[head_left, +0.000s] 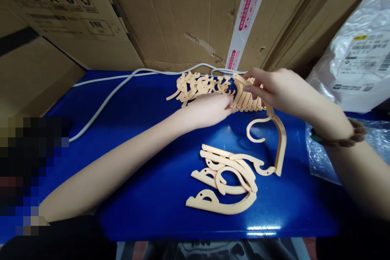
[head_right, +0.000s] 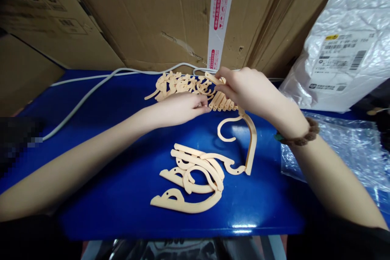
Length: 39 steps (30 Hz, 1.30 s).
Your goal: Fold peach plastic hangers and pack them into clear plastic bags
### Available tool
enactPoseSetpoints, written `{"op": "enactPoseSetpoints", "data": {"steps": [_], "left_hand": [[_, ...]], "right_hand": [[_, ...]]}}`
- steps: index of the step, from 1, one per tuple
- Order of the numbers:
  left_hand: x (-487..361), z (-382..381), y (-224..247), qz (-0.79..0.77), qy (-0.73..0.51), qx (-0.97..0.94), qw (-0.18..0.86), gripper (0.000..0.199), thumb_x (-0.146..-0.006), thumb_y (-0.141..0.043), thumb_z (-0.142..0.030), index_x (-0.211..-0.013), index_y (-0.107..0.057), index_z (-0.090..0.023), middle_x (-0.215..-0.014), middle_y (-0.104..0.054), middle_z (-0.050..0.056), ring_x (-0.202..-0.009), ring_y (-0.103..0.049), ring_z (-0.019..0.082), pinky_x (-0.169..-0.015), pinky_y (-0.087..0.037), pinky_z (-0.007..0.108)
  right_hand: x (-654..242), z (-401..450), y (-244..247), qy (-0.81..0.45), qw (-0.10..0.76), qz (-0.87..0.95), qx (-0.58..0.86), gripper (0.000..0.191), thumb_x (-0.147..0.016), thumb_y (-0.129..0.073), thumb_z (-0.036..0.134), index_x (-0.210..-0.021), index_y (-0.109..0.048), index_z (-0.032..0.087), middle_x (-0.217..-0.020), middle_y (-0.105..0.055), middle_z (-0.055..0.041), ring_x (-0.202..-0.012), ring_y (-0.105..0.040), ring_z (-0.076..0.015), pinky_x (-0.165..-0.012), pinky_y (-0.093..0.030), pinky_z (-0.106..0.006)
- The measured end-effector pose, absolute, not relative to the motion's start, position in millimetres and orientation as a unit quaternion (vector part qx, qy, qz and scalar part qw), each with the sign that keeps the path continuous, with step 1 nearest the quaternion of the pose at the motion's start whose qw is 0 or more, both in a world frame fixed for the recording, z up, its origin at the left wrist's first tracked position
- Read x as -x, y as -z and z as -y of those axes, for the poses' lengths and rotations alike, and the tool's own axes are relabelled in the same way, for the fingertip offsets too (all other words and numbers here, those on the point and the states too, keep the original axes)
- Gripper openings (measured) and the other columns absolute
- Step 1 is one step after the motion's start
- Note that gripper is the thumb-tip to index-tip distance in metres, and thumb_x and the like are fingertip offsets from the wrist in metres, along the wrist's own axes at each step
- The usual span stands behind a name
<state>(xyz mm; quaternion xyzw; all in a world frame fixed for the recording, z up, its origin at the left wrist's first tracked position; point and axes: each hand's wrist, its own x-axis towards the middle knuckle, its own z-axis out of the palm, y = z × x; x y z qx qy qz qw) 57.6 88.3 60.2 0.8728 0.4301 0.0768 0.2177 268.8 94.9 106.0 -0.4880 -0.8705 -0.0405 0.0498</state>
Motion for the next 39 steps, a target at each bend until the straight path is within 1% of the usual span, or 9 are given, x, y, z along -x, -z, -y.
{"op": "enactPoseSetpoints", "data": {"steps": [7, 12, 15, 20, 24, 27, 32, 35, 39], "left_hand": [[-65.0, -79.5, -54.1, -0.395, -0.05, -0.901, 0.172, 0.019, -0.101, -0.056, -0.026, -0.109, -0.07, -0.015, -0.116, -0.071, 0.012, -0.107, -0.067, 0.029, -0.085, -0.05, 0.036], [-67.8, -75.1, -54.3, -0.363, -0.079, -0.92, 0.127, 0.03, -0.097, -0.064, -0.021, -0.124, -0.065, -0.009, -0.135, -0.062, 0.019, -0.134, -0.052, 0.036, -0.11, -0.045, 0.045], [-72.4, -74.4, -53.8, -0.322, -0.155, -0.916, 0.184, 0.025, -0.095, -0.056, -0.01, -0.117, -0.069, -0.01, -0.124, -0.069, 0.014, -0.124, -0.06, 0.03, -0.107, -0.048, 0.043], [-78.3, -79.5, -65.0, -0.333, -0.285, -0.78, 0.447, 0.036, -0.088, -0.039, 0.004, -0.096, -0.071, -0.011, -0.103, -0.077, 0.007, -0.095, -0.069, 0.015, -0.089, -0.053, 0.027], [-79.5, -69.6, -82.3, -0.303, -0.248, -0.685, 0.615, 0.032, -0.104, -0.045, -0.032, -0.097, -0.071, -0.014, -0.102, -0.078, 0.007, -0.09, -0.071, 0.016, -0.076, -0.054, 0.026], [-80.8, -54.7, -90.2, -0.25, -0.208, -0.634, 0.701, 0.029, -0.097, -0.062, -0.045, -0.101, -0.07, -0.017, -0.108, -0.077, 0.007, -0.097, -0.071, 0.017, -0.08, -0.055, 0.025], [-76.5, -46.0, -99.0, -0.259, -0.23, -0.613, 0.71, 0.025, -0.087, -0.074, -0.041, -0.09, -0.069, -0.017, -0.088, -0.068, 0.002, -0.084, -0.064, 0.013, -0.075, -0.049, 0.023], [-67.7, -50.0, -110.6, -0.271, -0.262, -0.635, 0.675, 0.032, -0.088, -0.073, -0.044, -0.076, -0.062, -0.017, -0.077, -0.057, -0.001, -0.073, -0.054, 0.011, -0.067, -0.042, 0.022], [-55.7, -54.6, -128.2, -0.256, -0.306, -0.632, 0.664, 0.034, -0.097, -0.056, -0.032, -0.067, -0.048, -0.017, -0.071, -0.046, 0.0, -0.065, -0.045, 0.009, -0.062, -0.038, 0.02]], "right_hand": [[-264.5, -91.0, -105.8, 0.067, 0.054, 0.864, 0.496, 0.039, -0.105, -0.04, 0.042, -0.125, -0.065, 0.021, -0.066, -0.063, -0.0057, -0.055, -0.051, -0.0213, -0.056, -0.028, -0.034], [-259.7, -85.2, -114.2, 0.043, 0.096, 0.848, 0.519, 0.038, -0.105, -0.041, 0.042, -0.123, -0.067, 0.021, -0.069, -0.062, -0.0056, -0.061, -0.056, -0.0222, -0.058, -0.035, -0.034], [-259.2, -83.8, -116.6, 0.027, 0.147, 0.846, 0.511, 0.035, -0.105, -0.045, 0.042, -0.12, -0.069, 0.023, -0.069, -0.062, -0.0031, -0.065, -0.061, -0.0215, -0.062, -0.041, -0.033], [-254.6, -78.6, -115.9, -0.029, 0.256, 0.83, 0.495, 0.029, -0.103, -0.055, 0.045, -0.112, -0.072, 0.023, -0.059, -0.049, 0.004, -0.06, -0.055, -0.0159, -0.07, -0.046, -0.032], [-245.3, -72.7, -114.4, -0.116, 0.396, 0.761, 0.5, 0.027, -0.1, -0.06, 0.033, -0.125, -0.067, 0.027, -0.06, -0.051, 0.006, -0.052, -0.046, -0.0138, -0.062, -0.046, -0.031], [-239.0, -69.7, -114.3, -0.177, 0.465, 0.706, 0.505, 0.023, -0.098, -0.059, 0.03, -0.118, -0.07, 0.03, -0.072, -0.065, 0.0008, -0.056, -0.054, -0.016, -0.057, -0.045, -0.031], [-238.6, -68.5, -119.7, -0.225, 0.49, 0.713, 0.448, 0.022, -0.098, -0.055, 0.035, -0.093, -0.074, 0.025, -0.077, -0.065, -0.0028, -0.052, -0.047, -0.0132, -0.048, -0.036, -0.031], [-245.6, -72.7, -122.0, -0.227, 0.496, 0.726, 0.419, 0.031, -0.1, -0.043, 0.026, -0.096, -0.073, 0.022, -0.078, -0.064, -0.0034, -0.062, -0.055, -0.0154, -0.056, -0.041, -0.031], [-253.4, -76.8, -121.3, -0.095, 0.422, 0.78, 0.452, 0.025, -0.091, -0.049, 0.014, -0.102, -0.07, 0.024, -0.077, -0.06, -0.0006, -0.07, -0.054, -0.0161, -0.068, -0.045, -0.031]]}}
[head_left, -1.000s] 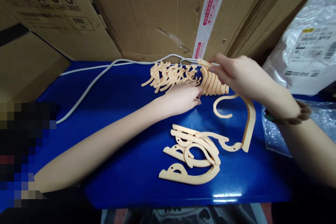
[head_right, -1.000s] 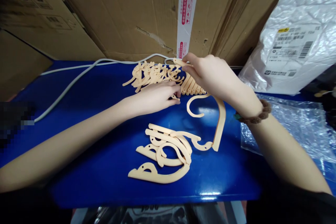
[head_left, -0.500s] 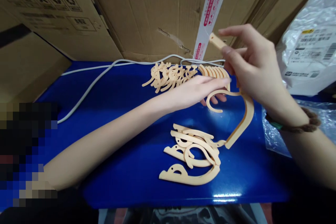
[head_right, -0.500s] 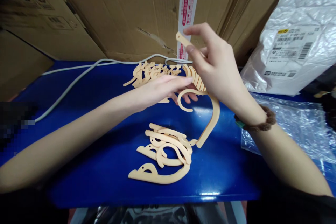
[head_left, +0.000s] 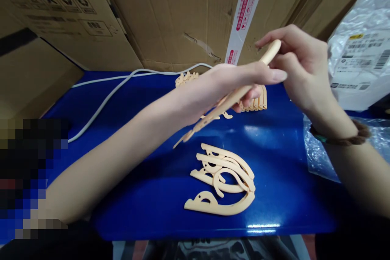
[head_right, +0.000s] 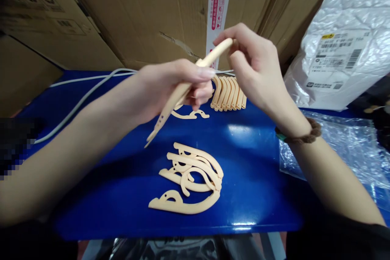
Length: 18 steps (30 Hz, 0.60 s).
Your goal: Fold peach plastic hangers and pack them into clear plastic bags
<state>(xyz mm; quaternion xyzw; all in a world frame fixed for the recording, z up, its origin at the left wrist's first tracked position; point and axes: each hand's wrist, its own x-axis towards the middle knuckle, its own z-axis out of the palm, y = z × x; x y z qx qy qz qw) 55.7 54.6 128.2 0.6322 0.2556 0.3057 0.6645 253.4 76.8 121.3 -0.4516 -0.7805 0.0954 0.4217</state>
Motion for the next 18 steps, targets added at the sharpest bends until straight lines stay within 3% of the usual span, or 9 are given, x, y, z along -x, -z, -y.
{"op": "enactPoseSetpoints", "data": {"steps": [3, 5, 7, 11, 15, 18], "left_hand": [[-50.2, -60.0, -132.8, -0.24, -0.304, -0.584, 0.713, 0.032, -0.094, -0.047, -0.027, -0.063, -0.041, -0.019, -0.067, -0.039, 0.001, -0.058, -0.038, 0.009, -0.052, -0.031, 0.02], [-48.3, -65.5, -130.8, -0.235, -0.268, -0.544, 0.759, 0.036, -0.091, -0.049, -0.036, -0.062, -0.034, -0.02, -0.065, -0.036, 0.001, -0.054, -0.034, 0.009, -0.047, -0.029, 0.021], [-47.4, -71.0, -126.8, -0.228, -0.236, -0.521, 0.788, 0.042, -0.09, -0.053, -0.044, -0.062, -0.032, -0.02, -0.065, -0.033, 0.0, -0.053, -0.034, 0.009, -0.044, -0.03, 0.02], [-46.5, -75.5, -123.3, -0.229, -0.239, -0.532, 0.78, 0.048, -0.096, -0.053, -0.051, -0.062, -0.042, -0.019, -0.064, -0.039, 0.001, -0.052, -0.043, 0.01, -0.042, -0.041, 0.019], [-39.2, -72.2, -131.6, -0.275, -0.26, -0.556, 0.74, 0.042, -0.101, -0.05, -0.04, -0.07, -0.058, -0.014, -0.07, -0.05, 0.003, -0.056, -0.05, 0.01, -0.051, -0.056, 0.024], [-28.9, -69.9, -140.2, -0.281, -0.287, -0.549, 0.733, 0.026, -0.099, -0.052, -0.022, -0.082, -0.067, -0.01, -0.08, -0.058, 0.005, -0.062, -0.056, 0.009, -0.06, -0.058, 0.021]], "right_hand": [[-251.7, -73.3, -120.1, 0.06, 0.338, 0.816, 0.465, 0.013, -0.094, -0.058, 0.029, -0.09, -0.068, 0.023, -0.083, -0.061, -0.0046, -0.079, -0.057, -0.0207, -0.076, -0.048, -0.037], [-247.8, -69.0, -118.7, 0.162, 0.281, 0.831, 0.451, 0.022, -0.096, -0.057, 0.038, -0.083, -0.065, 0.022, -0.095, -0.064, -0.0095, -0.092, -0.06, -0.0258, -0.081, -0.049, -0.041], [-244.1, -64.9, -116.2, 0.222, 0.259, 0.84, 0.421, 0.024, -0.1, -0.053, 0.039, -0.091, -0.068, 0.022, -0.109, -0.066, -0.0114, -0.102, -0.062, -0.0273, -0.084, -0.049, -0.041], [-244.3, -63.0, -109.1, 0.226, 0.295, 0.84, 0.395, 0.03, -0.106, -0.044, 0.028, -0.127, -0.065, 0.022, -0.102, -0.072, -0.0046, -0.09, -0.07, -0.0178, -0.073, -0.048, -0.03], [-252.9, -67.5, -106.4, 0.298, 0.263, 0.828, 0.395, 0.034, -0.11, -0.039, 0.035, -0.115, -0.071, 0.024, -0.087, -0.074, 0.0001, -0.072, -0.069, -0.013, -0.059, -0.034, -0.027], [-257.9, -69.0, -108.4, 0.323, 0.233, 0.818, 0.416, 0.046, -0.112, -0.032, 0.048, -0.123, -0.071, 0.026, -0.088, -0.075, -0.0001, -0.074, -0.07, -0.0134, -0.059, -0.034, -0.027]]}}
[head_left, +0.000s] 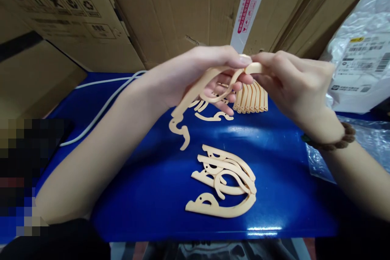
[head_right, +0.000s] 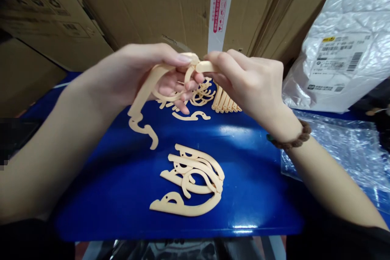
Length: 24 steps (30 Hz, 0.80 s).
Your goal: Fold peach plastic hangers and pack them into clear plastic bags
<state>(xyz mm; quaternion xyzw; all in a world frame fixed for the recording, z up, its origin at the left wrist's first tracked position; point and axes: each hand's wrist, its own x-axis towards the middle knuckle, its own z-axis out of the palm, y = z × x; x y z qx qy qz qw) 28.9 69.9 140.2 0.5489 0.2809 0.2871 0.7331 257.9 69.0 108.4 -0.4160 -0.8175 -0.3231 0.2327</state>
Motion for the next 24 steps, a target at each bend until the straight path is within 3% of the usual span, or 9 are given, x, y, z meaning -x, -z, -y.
{"op": "enactPoseSetpoints", "data": {"steps": [2, 5, 8, 12, 16, 24], "left_hand": [[-23.3, -69.9, -143.7, -0.287, -0.297, -0.548, 0.727, 0.02, -0.094, -0.052, -0.012, -0.095, -0.072, -0.009, -0.085, -0.063, 0.005, -0.067, -0.06, 0.01, -0.062, -0.056, 0.018], [-21.0, -71.8, -144.5, -0.313, -0.263, -0.563, 0.718, 0.034, -0.096, -0.04, -0.011, -0.106, -0.071, -0.006, -0.082, -0.064, 0.002, -0.06, -0.059, 0.004, -0.057, -0.043, 0.011], [-24.0, -72.9, -142.3, -0.299, -0.222, -0.567, 0.734, 0.048, -0.098, -0.022, -0.018, -0.101, -0.067, -0.002, -0.078, -0.06, 0.0, -0.051, -0.05, -0.003, -0.056, -0.029, 0.009], [-29.8, -69.6, -141.0, -0.306, -0.226, -0.535, 0.754, 0.013, -0.084, -0.054, -0.025, -0.078, -0.058, -0.015, -0.07, -0.054, -0.001, -0.041, -0.032, -0.001, -0.039, -0.013, 0.009], [-35.2, -63.4, -145.8, -0.315, -0.217, -0.491, 0.782, 0.015, -0.085, -0.052, -0.027, -0.073, -0.05, -0.017, -0.067, -0.045, -0.002, -0.04, -0.023, -0.002, -0.04, -0.008, 0.009], [-44.4, -54.9, -152.8, -0.349, -0.257, -0.49, 0.756, 0.008, -0.086, -0.049, -0.023, -0.08, -0.045, -0.02, -0.063, -0.048, -0.005, -0.033, -0.022, -0.002, -0.038, -0.015, 0.011]], "right_hand": [[-259.8, -68.8, -109.3, 0.317, 0.222, 0.814, 0.434, 0.05, -0.112, -0.027, 0.052, -0.137, -0.065, 0.029, -0.096, -0.077, -0.0003, -0.081, -0.073, -0.014, -0.062, -0.038, -0.026], [-261.4, -68.8, -108.5, 0.299, 0.213, 0.815, 0.449, 0.052, -0.113, -0.024, 0.049, -0.154, -0.05, 0.033, -0.105, -0.077, -0.001, -0.085, -0.073, -0.014, -0.068, -0.043, -0.025], [-261.1, -69.7, -107.9, 0.27, 0.222, 0.815, 0.463, 0.051, -0.113, -0.021, 0.045, -0.15, -0.054, 0.034, -0.108, -0.076, -0.0021, -0.085, -0.073, -0.0142, -0.074, -0.046, -0.027], [-258.6, -69.9, -112.8, 0.24, 0.224, 0.784, 0.527, 0.052, -0.112, -0.022, 0.046, -0.135, -0.065, 0.029, -0.11, -0.078, -0.0068, -0.088, -0.074, -0.0196, -0.075, -0.047, -0.031], [-262.0, -69.8, -115.4, 0.23, 0.241, 0.785, 0.522, 0.056, -0.111, -0.021, 0.057, -0.137, -0.064, 0.031, -0.11, -0.078, -0.0059, -0.091, -0.075, -0.0208, -0.076, -0.047, -0.032], [-257.2, -69.1, -115.5, 0.242, 0.189, 0.789, 0.533, 0.045, -0.111, -0.028, 0.044, -0.133, -0.065, 0.031, -0.094, -0.076, -0.0035, -0.084, -0.074, -0.0198, -0.071, -0.044, -0.03]]}}
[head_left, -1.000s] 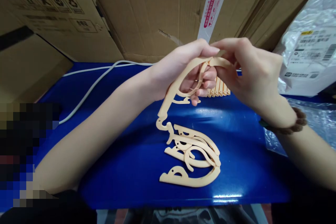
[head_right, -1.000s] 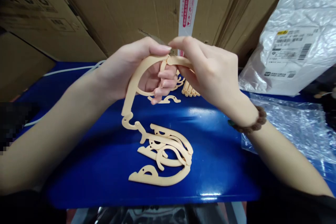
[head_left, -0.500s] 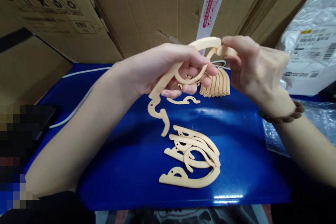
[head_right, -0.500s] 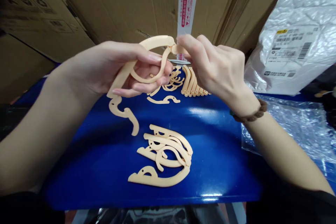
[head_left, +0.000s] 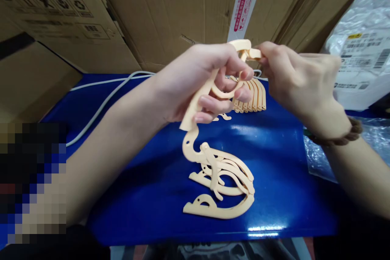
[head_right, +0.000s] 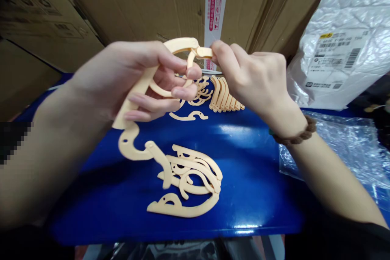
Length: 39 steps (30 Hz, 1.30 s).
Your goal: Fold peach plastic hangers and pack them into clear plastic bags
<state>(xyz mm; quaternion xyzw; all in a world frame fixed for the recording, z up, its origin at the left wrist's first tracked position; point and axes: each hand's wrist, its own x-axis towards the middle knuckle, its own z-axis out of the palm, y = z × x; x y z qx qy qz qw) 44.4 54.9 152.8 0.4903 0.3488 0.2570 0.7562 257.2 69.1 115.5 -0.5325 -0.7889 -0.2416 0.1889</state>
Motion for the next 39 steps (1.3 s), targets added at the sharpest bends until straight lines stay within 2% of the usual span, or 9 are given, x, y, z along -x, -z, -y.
{"op": "enactPoseSetpoints", "data": {"steps": [4, 8, 12, 17, 22, 27, 31, 36, 39], "left_hand": [[-48.8, -53.5, -141.3, -0.401, -0.289, -0.567, 0.659, 0.012, -0.09, -0.046, -0.021, -0.078, -0.049, -0.02, -0.058, -0.048, -0.006, -0.033, -0.026, 0.001, -0.037, -0.018, 0.012], [-48.8, -43.0, -141.5, -0.421, -0.288, -0.672, 0.536, 0.024, -0.093, -0.051, -0.026, -0.07, -0.05, -0.018, -0.05, -0.033, -0.009, -0.034, -0.028, -0.001, -0.042, -0.017, 0.011], [-44.7, -42.5, -149.6, -0.416, -0.299, -0.696, 0.504, 0.03, -0.095, -0.031, -0.025, -0.074, -0.05, -0.013, -0.056, -0.04, -0.009, -0.037, -0.033, -0.006, -0.054, -0.023, 0.011], [-46.8, -54.1, -148.3, -0.443, -0.313, -0.647, 0.536, 0.017, -0.088, -0.037, -0.023, -0.083, -0.052, -0.016, -0.061, -0.051, -0.009, -0.031, -0.035, 0.0, -0.053, -0.027, 0.015], [-50.3, -50.3, -146.5, -0.436, -0.292, -0.648, 0.552, 0.025, -0.096, -0.043, -0.029, -0.079, -0.053, -0.015, -0.061, -0.052, -0.005, -0.036, -0.041, 0.0, -0.052, -0.026, 0.014], [-48.6, -49.9, -145.5, -0.422, -0.283, -0.649, 0.567, 0.035, -0.102, -0.044, -0.047, -0.084, -0.05, -0.018, -0.067, -0.053, -0.004, -0.037, -0.037, 0.0, -0.042, -0.025, 0.013], [-48.6, -50.9, -142.7, -0.401, -0.275, -0.665, 0.567, 0.035, -0.104, -0.039, -0.051, -0.087, -0.046, -0.021, -0.07, -0.05, -0.004, -0.038, -0.035, 0.004, -0.032, -0.028, 0.014], [-48.9, -48.4, -139.9, -0.395, -0.29, -0.666, 0.563, 0.04, -0.105, -0.03, -0.054, -0.087, -0.045, -0.021, -0.073, -0.049, -0.002, -0.042, -0.035, 0.003, -0.038, -0.026, 0.013], [-50.4, -50.3, -138.9, -0.405, -0.303, -0.659, 0.556, 0.043, -0.107, -0.026, -0.051, -0.083, -0.045, -0.02, -0.069, -0.049, -0.003, -0.042, -0.037, 0.001, -0.047, -0.026, 0.014]], "right_hand": [[-249.3, -69.2, -120.0, 0.145, 0.186, 0.812, 0.533, 0.032, -0.106, -0.039, 0.036, -0.096, -0.067, 0.023, -0.067, -0.066, -0.0016, -0.072, -0.07, -0.0183, -0.068, -0.046, -0.029], [-266.5, -92.4, -117.8, -0.124, 0.128, 0.788, 0.59, 0.042, -0.102, -0.047, 0.036, -0.063, -0.053, 0.023, -0.046, -0.052, 0.0023, -0.041, -0.048, -0.0103, -0.051, -0.042, -0.027], [-298.4, -127.2, -100.3, -0.118, 0.147, 0.722, 0.665, 0.039, -0.101, -0.044, 0.032, -0.064, -0.052, 0.024, -0.04, -0.049, 0.0039, -0.031, -0.036, -0.0095, -0.044, -0.036, -0.028], [-323.3, -149.0, -71.6, -0.079, 0.139, 0.712, 0.684, 0.021, -0.091, -0.061, 0.026, -0.07, -0.061, 0.022, -0.046, -0.056, 0.0003, -0.049, -0.056, -0.0144, -0.06, -0.045, -0.03], [-326.2, -147.4, -56.3, -0.013, 0.141, 0.702, 0.698, 0.021, -0.09, -0.064, 0.028, -0.07, -0.063, 0.02, -0.047, -0.053, -0.004, -0.076, -0.07, -0.0263, -0.077, -0.049, -0.037], [-323.4, -144.5, -52.8, 0.013, 0.058, 0.696, 0.715, 0.027, -0.099, -0.058, 0.035, -0.096, -0.072, 0.012, -0.09, -0.074, -0.0173, -0.095, -0.072, -0.0293, -0.085, -0.054, -0.044], [-325.8, -146.3, -50.2, 0.016, 0.051, 0.694, 0.718, 0.037, -0.1, -0.062, 0.049, -0.116, -0.069, 0.016, -0.112, -0.073, -0.0094, -0.098, -0.07, -0.0201, -0.091, -0.057, -0.043], [-328.3, -149.3, -47.4, 0.024, 0.068, 0.698, 0.712, 0.049, -0.099, -0.053, 0.06, -0.1, -0.074, 0.015, -0.095, -0.076, -0.0204, -0.096, -0.072, -0.0295, -0.084, -0.053, -0.041], [-323.8, -147.2, -49.5, 0.034, 0.067, 0.691, 0.719, 0.047, -0.101, -0.048, 0.053, -0.09, -0.075, 0.016, -0.09, -0.076, -0.0226, -0.097, -0.073, -0.0355, -0.082, -0.052, -0.045]]}}
